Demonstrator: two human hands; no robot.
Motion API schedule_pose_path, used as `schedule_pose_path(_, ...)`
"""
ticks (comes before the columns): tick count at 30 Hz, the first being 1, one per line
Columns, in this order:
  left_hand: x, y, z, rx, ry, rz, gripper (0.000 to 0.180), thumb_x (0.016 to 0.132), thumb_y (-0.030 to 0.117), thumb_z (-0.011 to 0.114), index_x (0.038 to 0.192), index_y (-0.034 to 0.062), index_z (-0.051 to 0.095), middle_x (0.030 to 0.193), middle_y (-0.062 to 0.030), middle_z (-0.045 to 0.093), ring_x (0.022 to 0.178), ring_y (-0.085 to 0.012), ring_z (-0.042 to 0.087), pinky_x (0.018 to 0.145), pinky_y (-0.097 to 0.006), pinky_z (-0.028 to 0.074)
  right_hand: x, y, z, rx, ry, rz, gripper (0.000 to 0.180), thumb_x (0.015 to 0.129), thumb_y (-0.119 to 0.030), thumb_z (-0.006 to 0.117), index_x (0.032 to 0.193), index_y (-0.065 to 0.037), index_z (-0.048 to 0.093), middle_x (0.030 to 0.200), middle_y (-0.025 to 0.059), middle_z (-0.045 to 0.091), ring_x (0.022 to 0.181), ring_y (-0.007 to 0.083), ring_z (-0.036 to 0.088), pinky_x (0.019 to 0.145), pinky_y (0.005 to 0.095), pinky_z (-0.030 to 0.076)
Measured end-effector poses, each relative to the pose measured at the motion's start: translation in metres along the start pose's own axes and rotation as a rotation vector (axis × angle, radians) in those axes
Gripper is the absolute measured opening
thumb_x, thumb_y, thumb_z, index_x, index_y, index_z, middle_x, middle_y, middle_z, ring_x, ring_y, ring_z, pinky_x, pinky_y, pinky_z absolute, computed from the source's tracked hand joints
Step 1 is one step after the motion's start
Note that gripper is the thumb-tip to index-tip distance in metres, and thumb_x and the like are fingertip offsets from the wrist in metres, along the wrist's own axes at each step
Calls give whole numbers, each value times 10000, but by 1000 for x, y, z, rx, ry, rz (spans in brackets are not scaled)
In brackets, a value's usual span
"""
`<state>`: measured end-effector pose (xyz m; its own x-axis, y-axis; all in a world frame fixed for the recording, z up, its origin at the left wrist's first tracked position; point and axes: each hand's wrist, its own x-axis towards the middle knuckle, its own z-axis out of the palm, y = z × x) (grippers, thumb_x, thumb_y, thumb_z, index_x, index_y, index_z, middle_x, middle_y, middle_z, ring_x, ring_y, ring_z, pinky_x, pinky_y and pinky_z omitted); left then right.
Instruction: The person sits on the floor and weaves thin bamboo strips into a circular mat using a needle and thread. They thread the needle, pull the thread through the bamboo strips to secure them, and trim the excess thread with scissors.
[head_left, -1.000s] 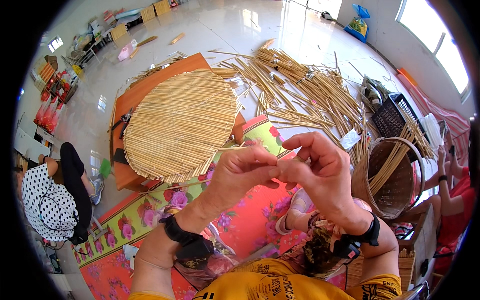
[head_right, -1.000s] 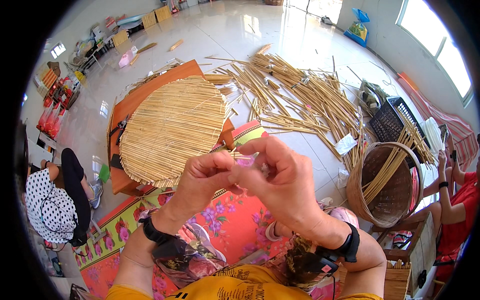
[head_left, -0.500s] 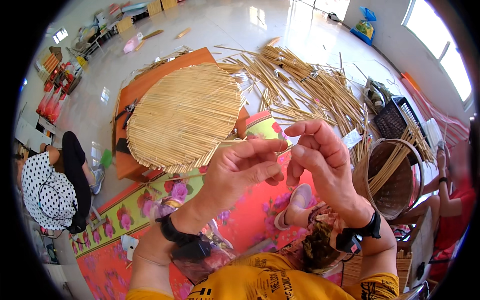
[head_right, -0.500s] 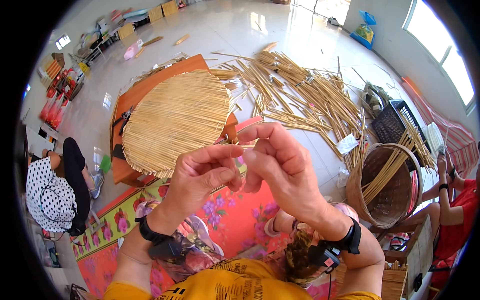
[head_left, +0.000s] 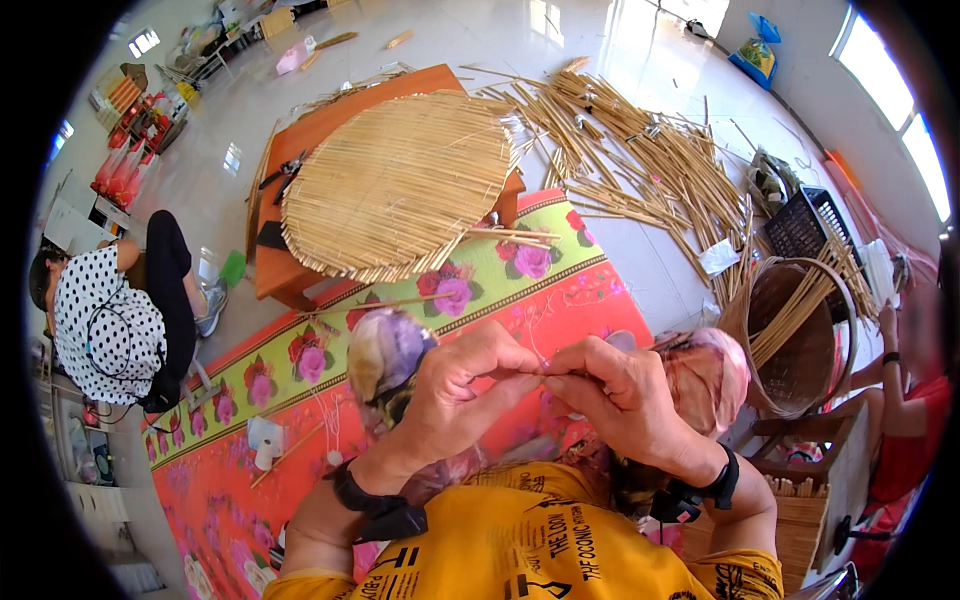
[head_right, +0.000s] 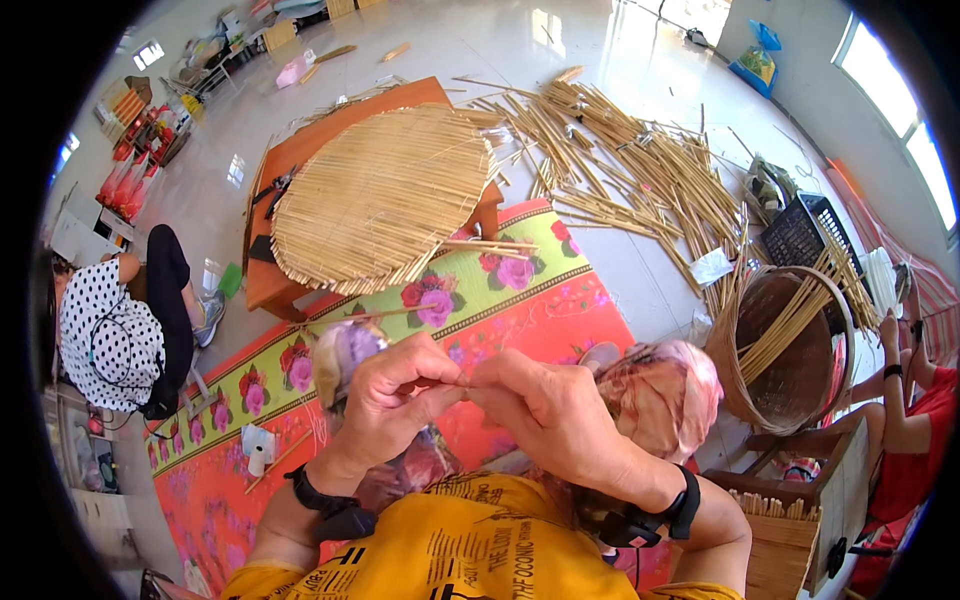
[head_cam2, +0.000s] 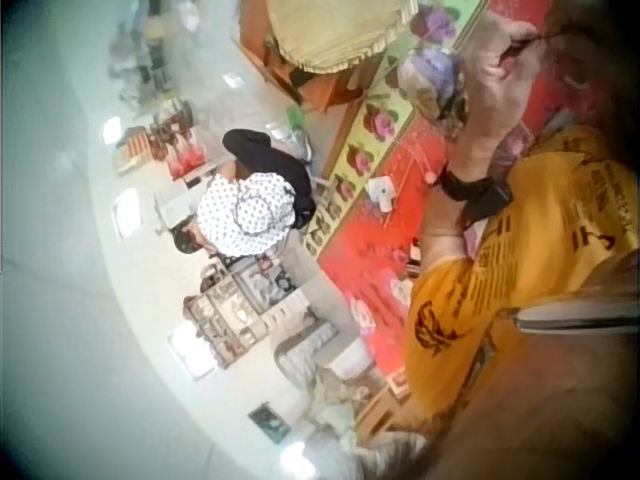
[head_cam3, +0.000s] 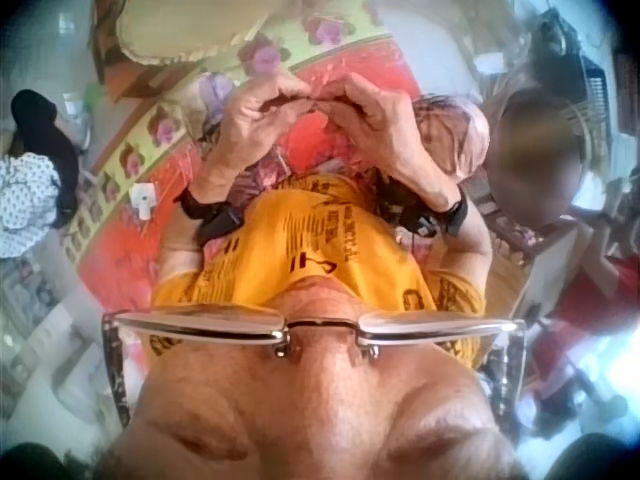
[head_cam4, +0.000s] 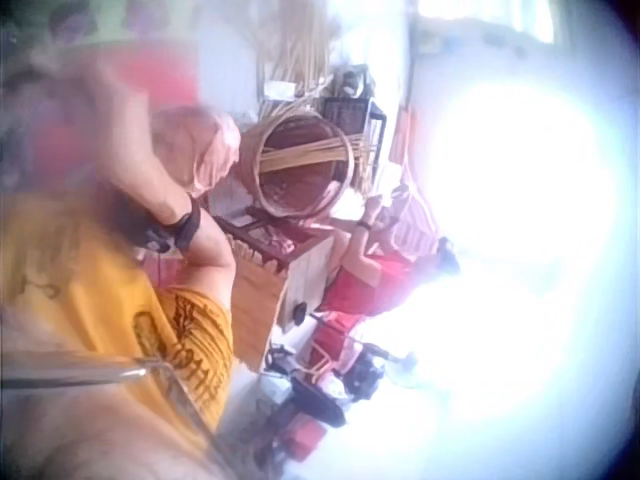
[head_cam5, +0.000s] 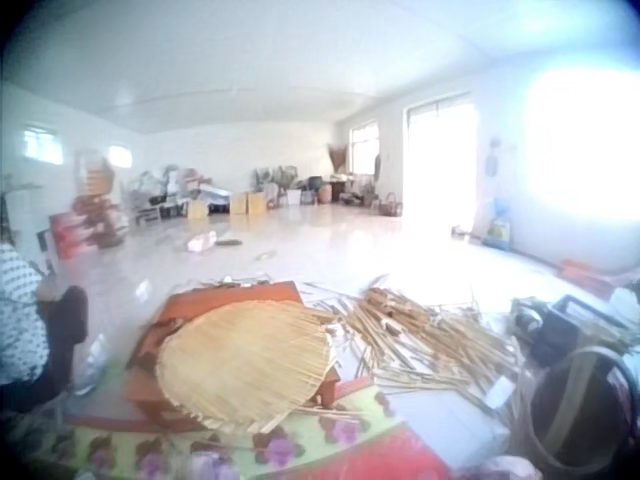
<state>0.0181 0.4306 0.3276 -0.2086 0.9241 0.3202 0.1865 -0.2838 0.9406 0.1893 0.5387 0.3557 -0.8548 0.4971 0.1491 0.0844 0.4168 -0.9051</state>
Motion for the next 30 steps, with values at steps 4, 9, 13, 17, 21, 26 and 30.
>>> schedule_pose_path(4, -26, -3, -1, -458, 74, -103, 42, 882, -3, 616, 898, 23, 645, 868, -35, 588, 798, -141, 601, 714, -266, 494, -24, -15, 5, 124, -65, 58, 63, 915, -79, 594, 934, -19, 593, 732, 61, 626, 580, 150, 631, 540, 276, 503)
schedule_pose_path(9, -49, 9, -10, -896, -243, -144, 60, 892, 91, 643, 875, 36, 659, 1107, -138, 621, 943, -205, 644, 785, -314, 520, -34, -35, 9, 498, -342, -540, 157, 951, -152, 569, 897, -16, 628, 952, 138, 662, 849, 281, 656, 653, 329, 540)
schedule_pose_path(13, -72, 25, -7, -929, -562, -415, 94, 838, 99, 698, 791, 18, 687, 1086, -230, 638, 919, -260, 655, 758, -364, 525, -20, -64, 25, 924, -378, -674, 235, 928, -96, 530, 846, 75, 668, 835, 257, 645, 589, 294, 648, 487, 300, 509)
schedule_pose_path(17, -73, 15, -17, -1004, -471, -403, 86, 798, 46, 716, 749, -6, 669, 811, -184, 688, 735, -292, 664, 633, -376, 524, -7, -60, 41, 1018, -277, -855, 465, 939, -315, 470, 833, 92, 670, 730, 217, 615, 499, 257, 610, 406, 300, 470)
schedule_pose_path(21, -66, 10, -19, -1105, -174, -385, 93, 796, 54, 711, 763, 0, 642, 751, -155, 672, 678, -275, 641, 611, -357, 514, 15, -40, 39, 972, -297, -964, 581, 963, -438, 430, 826, 70, 674, 721, 212, 618, 508, 242, 622, 406, 291, 473)
schedule_pose_path(26, -46, -15, -32, -1121, -125, -270, 105, 809, 48, 722, 816, 4, 627, 712, -161, 653, 640, -295, 634, 565, -371, 532, 46, -35, 51, 1155, -219, -1003, 603, 1001, -426, 373, 803, 59, 672, 677, 171, 594, 503, 213, 609, 396, 275, 457)
schedule_pose_path(30, -29, -16, -39, -1096, -34, -251, 99, 829, 69, 701, 809, 16, 621, 715, -148, 649, 654, -272, 625, 574, -350, 510, 70, -26, 52, 1214, -230, -1050, 607, 1021, -393, 341, 798, 63, 673, 647, 144, 573, 494, 192, 591, 381, 268, 438)
